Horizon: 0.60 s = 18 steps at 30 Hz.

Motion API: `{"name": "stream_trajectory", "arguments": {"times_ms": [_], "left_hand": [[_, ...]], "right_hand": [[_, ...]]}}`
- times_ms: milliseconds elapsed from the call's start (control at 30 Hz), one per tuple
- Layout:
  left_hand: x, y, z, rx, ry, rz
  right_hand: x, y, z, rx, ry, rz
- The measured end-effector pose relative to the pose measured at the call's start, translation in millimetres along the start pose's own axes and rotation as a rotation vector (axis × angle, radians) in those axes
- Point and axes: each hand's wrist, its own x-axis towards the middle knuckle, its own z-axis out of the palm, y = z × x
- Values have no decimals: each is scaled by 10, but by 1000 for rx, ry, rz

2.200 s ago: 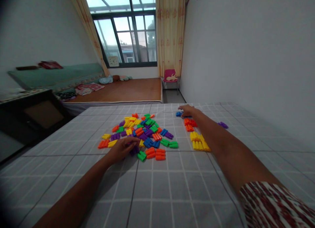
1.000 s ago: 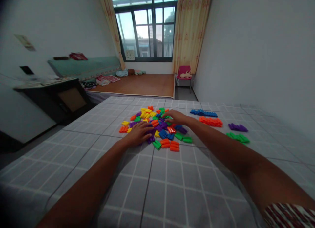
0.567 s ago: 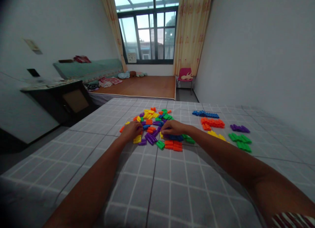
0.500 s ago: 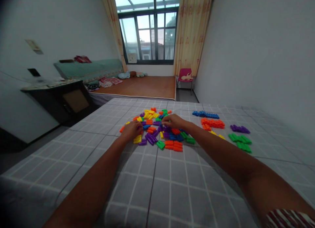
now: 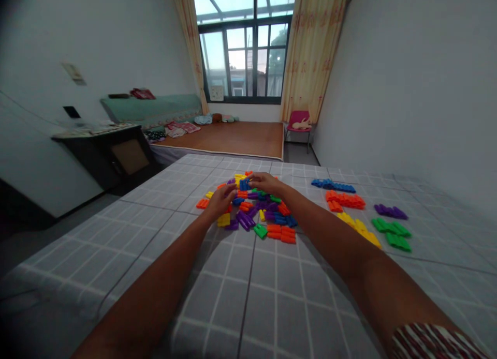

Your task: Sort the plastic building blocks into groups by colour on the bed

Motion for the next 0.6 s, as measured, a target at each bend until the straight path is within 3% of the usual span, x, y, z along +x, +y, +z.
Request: {"name": "stream_trajectory", "arguments": {"times_ms": [67, 167, 300, 400, 500, 600], "left_hand": [[6, 44, 50, -281, -40, -86], [-24, 114, 79, -500, -54, -211], [-64, 166, 79, -536, -5, -325], [-56, 174, 81, -457, -54, -314], [-37, 159, 66, -198, -44, -180], [-28, 105, 44, 60, 0, -17]], "right_hand": [[-51, -51, 84, 128, -52, 5], [-122, -153, 183, 38, 17, -43], [-213, -311, 294, -304, 111, -290], [-260, -333, 291, -476, 88, -344], [-335, -178, -22, -579, 142, -289], [-514, 134, -693, -709, 235, -56]]}}
